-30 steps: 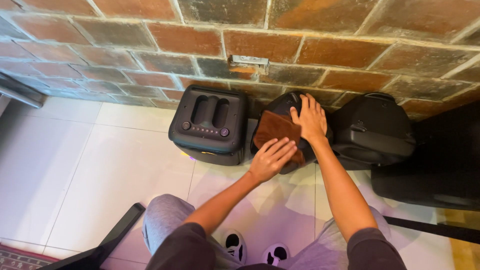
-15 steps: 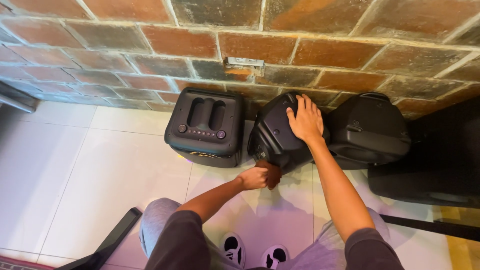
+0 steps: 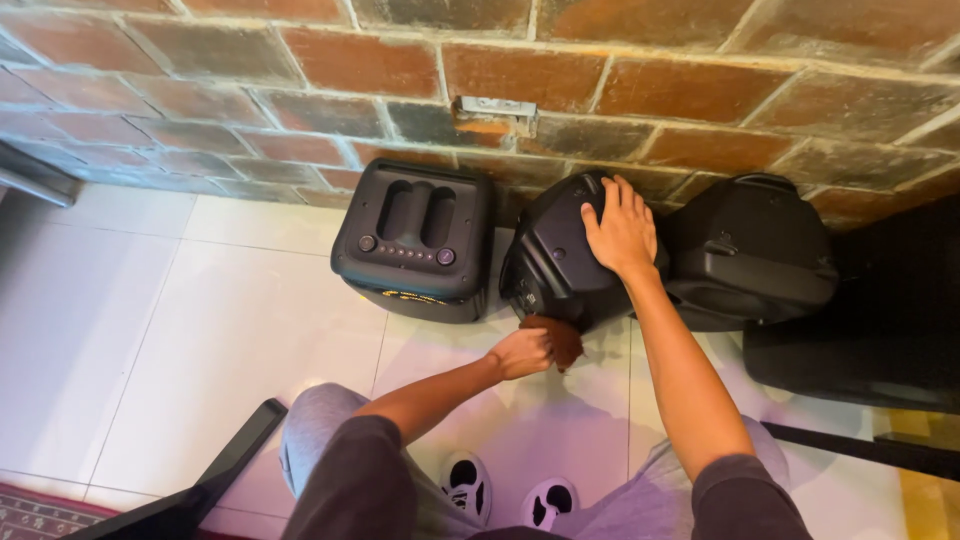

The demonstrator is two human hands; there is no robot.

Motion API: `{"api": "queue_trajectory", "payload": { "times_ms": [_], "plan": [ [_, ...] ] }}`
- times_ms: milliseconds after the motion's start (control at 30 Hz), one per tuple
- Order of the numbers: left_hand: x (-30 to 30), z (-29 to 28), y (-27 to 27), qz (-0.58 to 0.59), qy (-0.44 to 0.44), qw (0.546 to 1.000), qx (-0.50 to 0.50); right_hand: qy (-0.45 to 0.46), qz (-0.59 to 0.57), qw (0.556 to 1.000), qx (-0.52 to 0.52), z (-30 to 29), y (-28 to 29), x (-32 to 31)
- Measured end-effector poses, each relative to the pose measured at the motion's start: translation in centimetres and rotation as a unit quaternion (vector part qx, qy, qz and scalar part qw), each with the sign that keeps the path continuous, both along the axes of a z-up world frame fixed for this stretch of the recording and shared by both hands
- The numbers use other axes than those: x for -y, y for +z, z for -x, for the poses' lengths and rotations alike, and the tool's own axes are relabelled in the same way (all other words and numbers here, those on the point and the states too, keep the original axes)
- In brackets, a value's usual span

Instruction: Wiping down speakers and a surface with a cloth.

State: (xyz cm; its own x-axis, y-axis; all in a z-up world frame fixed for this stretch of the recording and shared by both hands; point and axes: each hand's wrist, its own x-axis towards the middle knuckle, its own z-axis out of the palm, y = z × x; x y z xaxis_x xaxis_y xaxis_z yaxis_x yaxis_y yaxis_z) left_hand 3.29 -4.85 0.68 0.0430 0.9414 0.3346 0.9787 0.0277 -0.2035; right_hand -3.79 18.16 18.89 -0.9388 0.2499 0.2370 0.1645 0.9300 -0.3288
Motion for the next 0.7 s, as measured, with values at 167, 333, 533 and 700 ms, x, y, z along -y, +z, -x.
{"api": "queue_trajectory", "payload": {
  "times_ms": [167, 333, 533, 700],
  "plan": [
    [1.1, 0.6, 6.1, 0.057, 0.000, 0.996, 0.067, 0.002, -0.002, 1.000, -0.006, 0.1, 0.2, 0.1],
    [0.7, -1.4, 13.1, -0.208, 0.024, 0.961, 0.182, 0.003, 0.003, 1.000, 0.000, 0.2, 0.7, 0.1],
    [-2.2, -4.7, 15.8, -0.479, 0.300, 0.703, 0.432, -0.056, 0.071, 0.988, 0.123, 1.3, 4.0, 0.7],
    [-3.0, -3.2, 12.2, -0.535, 0.386, 0.332, 0.674, -0.120, 0.191, 0.946, 0.232, 1.3, 7.1, -0.4]
  ]
}}
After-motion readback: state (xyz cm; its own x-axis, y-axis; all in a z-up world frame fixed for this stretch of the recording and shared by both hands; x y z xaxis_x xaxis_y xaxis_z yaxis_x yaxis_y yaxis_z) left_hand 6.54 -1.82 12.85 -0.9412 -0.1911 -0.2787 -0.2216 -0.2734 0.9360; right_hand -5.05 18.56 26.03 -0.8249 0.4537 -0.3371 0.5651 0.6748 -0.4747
